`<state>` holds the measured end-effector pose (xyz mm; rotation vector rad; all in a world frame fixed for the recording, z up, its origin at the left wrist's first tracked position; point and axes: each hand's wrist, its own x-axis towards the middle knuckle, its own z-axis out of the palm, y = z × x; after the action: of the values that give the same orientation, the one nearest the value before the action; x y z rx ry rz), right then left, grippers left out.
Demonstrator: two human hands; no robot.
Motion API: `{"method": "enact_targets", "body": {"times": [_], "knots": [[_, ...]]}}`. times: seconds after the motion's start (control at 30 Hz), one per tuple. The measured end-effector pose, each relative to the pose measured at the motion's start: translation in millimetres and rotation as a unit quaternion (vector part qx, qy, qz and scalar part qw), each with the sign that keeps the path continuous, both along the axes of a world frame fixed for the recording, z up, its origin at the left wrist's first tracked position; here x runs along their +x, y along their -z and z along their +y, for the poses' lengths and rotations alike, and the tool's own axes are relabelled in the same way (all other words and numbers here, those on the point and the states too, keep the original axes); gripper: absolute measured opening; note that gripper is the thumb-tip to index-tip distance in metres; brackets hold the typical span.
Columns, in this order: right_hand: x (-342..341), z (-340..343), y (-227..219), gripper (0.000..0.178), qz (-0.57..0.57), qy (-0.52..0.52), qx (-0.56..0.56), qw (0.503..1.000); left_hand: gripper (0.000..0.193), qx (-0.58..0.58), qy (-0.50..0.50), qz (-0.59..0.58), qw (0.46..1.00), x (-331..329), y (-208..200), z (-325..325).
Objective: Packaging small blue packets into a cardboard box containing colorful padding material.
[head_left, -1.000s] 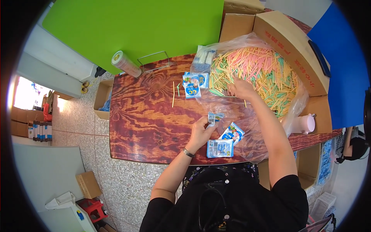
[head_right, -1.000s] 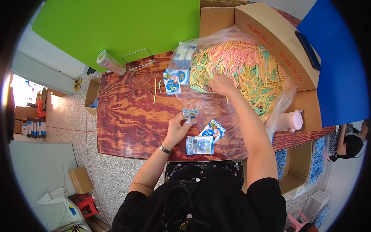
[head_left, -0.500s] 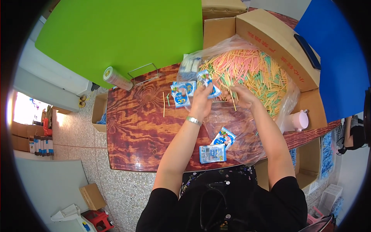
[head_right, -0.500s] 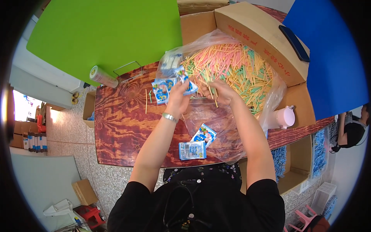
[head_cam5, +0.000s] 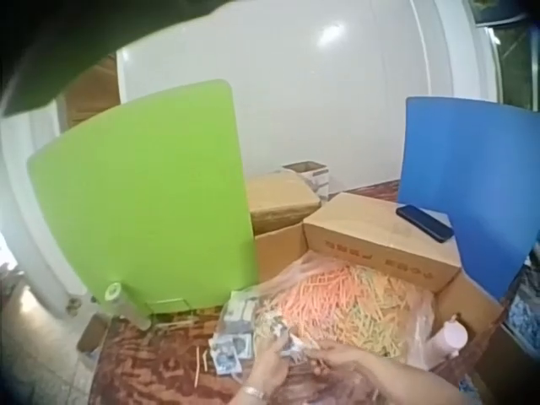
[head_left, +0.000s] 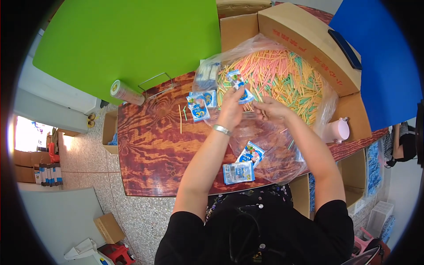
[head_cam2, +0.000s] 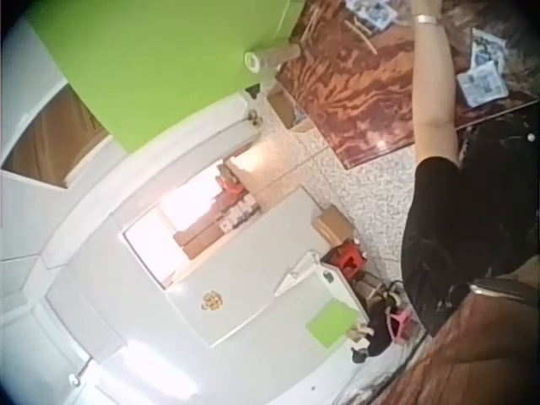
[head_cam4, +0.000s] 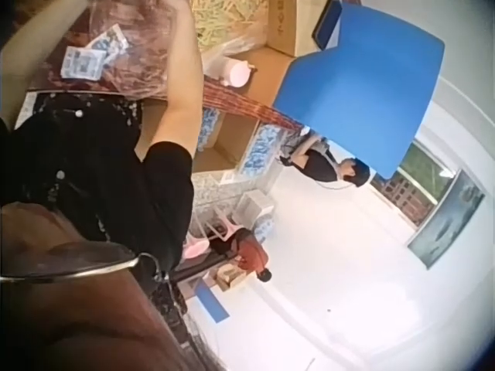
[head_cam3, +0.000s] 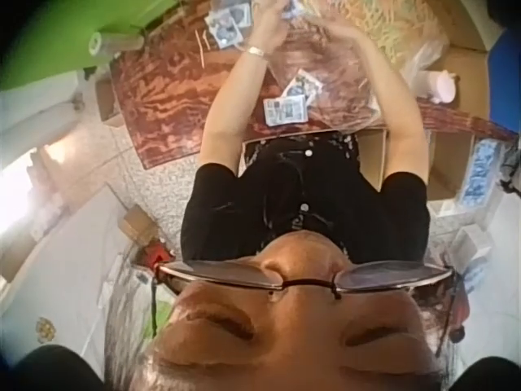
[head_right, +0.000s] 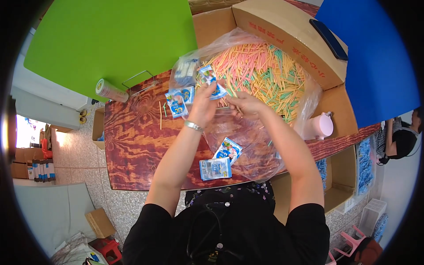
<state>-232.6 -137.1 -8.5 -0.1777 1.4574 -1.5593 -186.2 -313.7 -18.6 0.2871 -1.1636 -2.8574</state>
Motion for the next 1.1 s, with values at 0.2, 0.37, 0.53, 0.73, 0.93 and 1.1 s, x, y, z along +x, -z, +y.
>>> {"method": "enact_targets", "body": {"times": [0.2,0.37,0.53,0.73,0.93,1.1], "knots": [[-14,32,-37,0.030,0.516,-0.406,0.397,0.641,0.010,-0.531,-0.001,0.062,0.845,71,-13,-25],[16,9,13,0.021,0.496,-0.454,0.557,0.488,0.017,-0.561,-0.015,0.107,0.821,113,10,-18],[33,-1,32,0.023,0.446,-0.415,0.608,0.510,0.018,-0.528,-0.029,0.092,0.844,136,12,-13],[33,15,49,0.023,0.470,-0.370,0.604,0.527,0.022,-0.563,-0.068,0.108,0.817,147,24,-13],[17,31,-34,0.026,0.523,-0.400,0.466,0.591,0.026,-0.567,-0.095,0.145,0.805,152,21,-13],[24,14,-108,0.027,0.332,-0.425,0.247,0.805,0.028,-0.594,-0.064,0.126,0.792,150,18,-12]]}}
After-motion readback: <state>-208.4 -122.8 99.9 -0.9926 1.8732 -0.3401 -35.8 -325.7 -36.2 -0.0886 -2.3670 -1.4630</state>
